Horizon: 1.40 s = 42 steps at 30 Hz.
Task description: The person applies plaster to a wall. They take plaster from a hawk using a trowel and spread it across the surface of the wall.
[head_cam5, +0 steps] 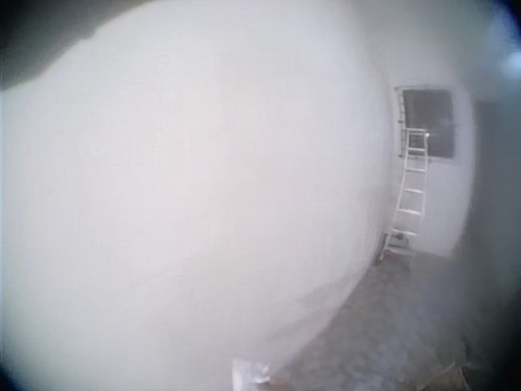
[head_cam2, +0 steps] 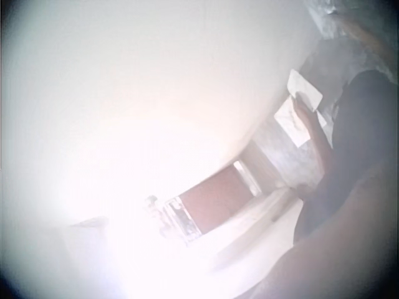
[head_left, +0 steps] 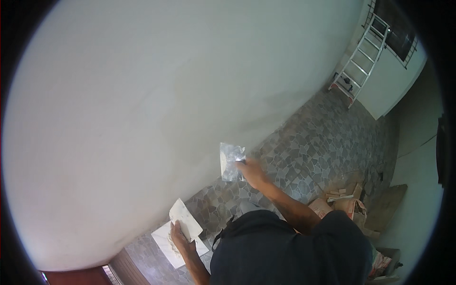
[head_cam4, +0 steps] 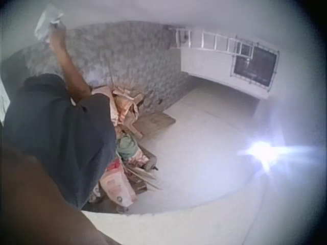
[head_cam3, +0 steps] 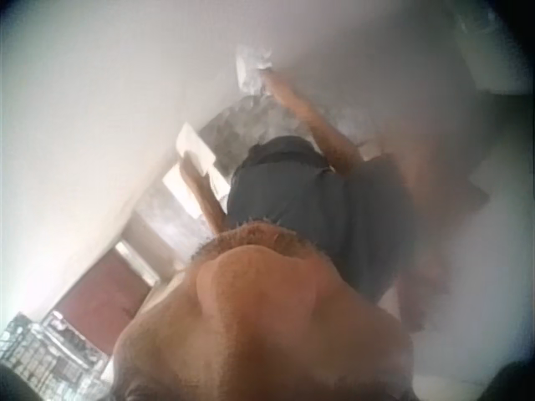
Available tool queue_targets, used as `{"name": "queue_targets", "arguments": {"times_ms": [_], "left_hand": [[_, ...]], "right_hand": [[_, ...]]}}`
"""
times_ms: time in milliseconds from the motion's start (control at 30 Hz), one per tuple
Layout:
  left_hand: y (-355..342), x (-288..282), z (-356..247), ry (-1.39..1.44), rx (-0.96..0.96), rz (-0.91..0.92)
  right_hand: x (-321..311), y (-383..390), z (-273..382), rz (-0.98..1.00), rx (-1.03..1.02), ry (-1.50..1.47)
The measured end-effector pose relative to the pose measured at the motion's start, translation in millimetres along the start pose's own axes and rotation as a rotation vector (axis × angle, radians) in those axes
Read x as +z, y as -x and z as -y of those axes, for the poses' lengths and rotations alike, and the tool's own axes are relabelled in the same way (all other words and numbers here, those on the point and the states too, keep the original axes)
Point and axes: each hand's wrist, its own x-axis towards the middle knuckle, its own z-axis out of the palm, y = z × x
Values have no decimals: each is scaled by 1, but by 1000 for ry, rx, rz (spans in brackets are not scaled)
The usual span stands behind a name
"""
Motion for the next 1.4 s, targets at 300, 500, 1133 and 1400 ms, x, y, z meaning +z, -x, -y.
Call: {"name": "queue_targets", "arguments": {"times_ms": [300, 500, 1133, 1400], "left_hand": [[44, 41, -33, 37, 18, -115], [63, 66, -91, -35, -32, -174], [58, 69, -139, 9, -54, -368], [74, 57, -131, 104, -20, -419]], "right_hand": [[-12, 3, 75, 161, 75, -16], [-21, 11, 122, 197, 98, 205], [-11, 1, 150, 276, 287, 16], [-3, -1, 181, 332, 328, 178]]}}
